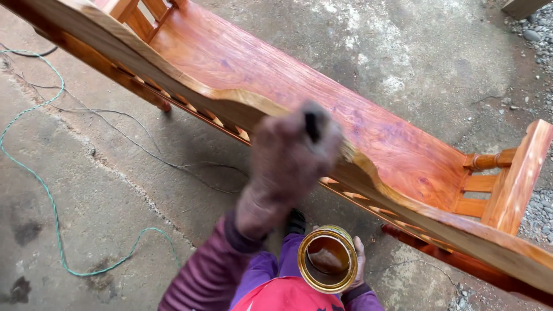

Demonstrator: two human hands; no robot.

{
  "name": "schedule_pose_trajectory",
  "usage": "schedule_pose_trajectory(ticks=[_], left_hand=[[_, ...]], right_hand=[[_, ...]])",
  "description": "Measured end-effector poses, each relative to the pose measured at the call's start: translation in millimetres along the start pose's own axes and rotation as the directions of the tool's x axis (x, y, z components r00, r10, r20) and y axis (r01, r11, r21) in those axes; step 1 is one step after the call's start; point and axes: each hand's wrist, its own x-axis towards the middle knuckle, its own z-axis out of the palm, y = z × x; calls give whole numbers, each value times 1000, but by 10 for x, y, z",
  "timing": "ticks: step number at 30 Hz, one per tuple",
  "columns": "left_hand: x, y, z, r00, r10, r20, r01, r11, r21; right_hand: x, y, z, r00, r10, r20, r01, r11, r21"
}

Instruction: Applying varnish or wood stain to a wooden bench using a brush.

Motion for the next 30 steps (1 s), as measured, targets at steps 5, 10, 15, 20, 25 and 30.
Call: schedule_pose_trajectory(ticks=[5, 10, 15, 20, 25, 30], left_hand=[[382, -370, -659, 905, 422, -47, -189, 498, 846], [463, -179, -664, 956, 235, -176, 2, 593, 805], [203, 84, -242, 945, 264, 191, -319, 631, 707], [219, -33, -361, 983, 182, 23, -180, 937, 300], [259, -781, -746, 931, 366, 1, -217, 550, 807], [272, -568, -1074, 895, 86, -437, 197, 803, 562]], right_hand=[[99, -194, -6, 995, 40, 88, -39, 999, -10], [191, -379, -212, 996, 85, 33, -83, 995, -58], [232, -468, -95, 997, 76, 2, -75, 993, -93], [239, -485, -288, 991, 65, -114, -75, 993, -94], [277, -520, -327, 989, 110, -103, -121, 987, -109], [329, -649, -682, 948, 47, -315, -100, 983, -155]])
